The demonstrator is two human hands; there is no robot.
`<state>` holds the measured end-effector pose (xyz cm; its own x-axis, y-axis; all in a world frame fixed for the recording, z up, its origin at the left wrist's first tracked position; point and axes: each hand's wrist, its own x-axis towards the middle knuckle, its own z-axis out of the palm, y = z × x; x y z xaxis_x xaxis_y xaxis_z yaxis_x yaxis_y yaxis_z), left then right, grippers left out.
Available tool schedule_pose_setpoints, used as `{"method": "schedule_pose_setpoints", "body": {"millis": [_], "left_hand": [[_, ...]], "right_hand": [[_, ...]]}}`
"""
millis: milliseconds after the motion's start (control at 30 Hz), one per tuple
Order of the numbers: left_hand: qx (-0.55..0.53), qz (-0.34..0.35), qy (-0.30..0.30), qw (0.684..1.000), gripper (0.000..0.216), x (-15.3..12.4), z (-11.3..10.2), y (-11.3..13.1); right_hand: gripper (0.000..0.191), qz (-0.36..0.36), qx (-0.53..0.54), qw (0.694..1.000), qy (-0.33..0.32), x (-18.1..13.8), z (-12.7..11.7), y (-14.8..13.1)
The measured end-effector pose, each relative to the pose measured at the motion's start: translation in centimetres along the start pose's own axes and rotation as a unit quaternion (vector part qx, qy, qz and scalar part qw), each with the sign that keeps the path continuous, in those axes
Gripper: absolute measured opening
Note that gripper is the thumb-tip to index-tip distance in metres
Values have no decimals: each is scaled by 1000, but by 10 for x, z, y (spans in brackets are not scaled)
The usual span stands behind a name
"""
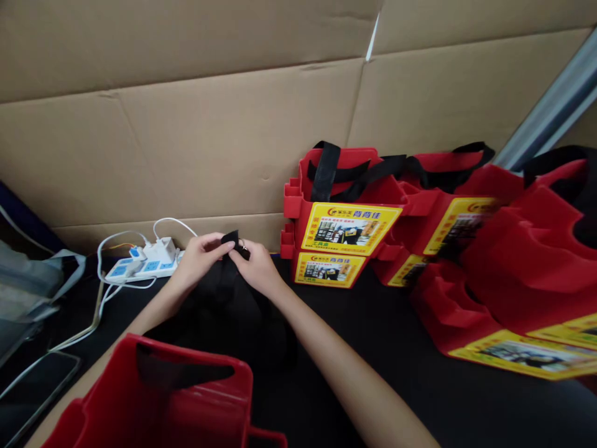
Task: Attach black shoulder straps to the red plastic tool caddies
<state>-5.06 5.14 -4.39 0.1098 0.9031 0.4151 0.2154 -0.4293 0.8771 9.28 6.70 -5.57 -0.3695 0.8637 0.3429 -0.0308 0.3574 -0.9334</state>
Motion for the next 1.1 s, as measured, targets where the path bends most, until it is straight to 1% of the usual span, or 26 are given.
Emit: {"method": "schedule_pose_setpoints", "body": {"millis": [67,100,133,167,267,300,367,467,600,733,833,900,967,1033,1100], "left_hand": [[-29,-1,76,997,26,2,1,-3],[-46,-5,103,994,25,2,-1,-2],[-64,-14,106,992,26,2,-4,0],[-85,-29,87,992,26,2,-7,2],[-133,-94,-40,986,26,0,-13,11],[-141,-114,-64,981,27,0,-13,13],[-148,-139,-56,977,30,-2,-10,16],[-145,-159,-39,976,32,-3,-7,18],[-133,-179,-58,973,31,-3,-11,17],[-154,-192,-103,964,28,-3,-14,12],[-181,-194,-152,952,24,-2,-12,9],[-193,-190,-191,944,22,-2,-9,8],[-192,-183,-220,939,22,-3,-7,8],[-194,-175,-221,940,27,-4,-6,9],[-208,-167,-212,940,40,-5,-6,11]], "right_hand": [[25,-41,-40,998,-15,1,-1,-1],[29,-43,-38,998,-17,2,-2,-1],[31,-41,-26,999,-19,2,-4,-2],[33,-40,-13,999,-25,3,-6,-2],[39,-58,-1,996,-64,4,-13,-5],[41,-69,-8,995,-73,3,-14,-7],[44,-88,-25,992,-90,1,-16,-9],[44,-104,-49,986,-117,-2,-16,-13],[38,-115,-120,979,-122,-2,-19,-16],[27,-157,-191,960,-128,-1,-25,-20],[17,-192,-272,938,-92,-2,-32,-28],[14,-195,-306,928,-88,-3,-37,-35],[14,-182,-311,926,-112,-6,-39,-41],[14,-164,-294,931,-140,-9,-39,-46],[13,-147,-258,942,-154,-11,-38,-47]]}}
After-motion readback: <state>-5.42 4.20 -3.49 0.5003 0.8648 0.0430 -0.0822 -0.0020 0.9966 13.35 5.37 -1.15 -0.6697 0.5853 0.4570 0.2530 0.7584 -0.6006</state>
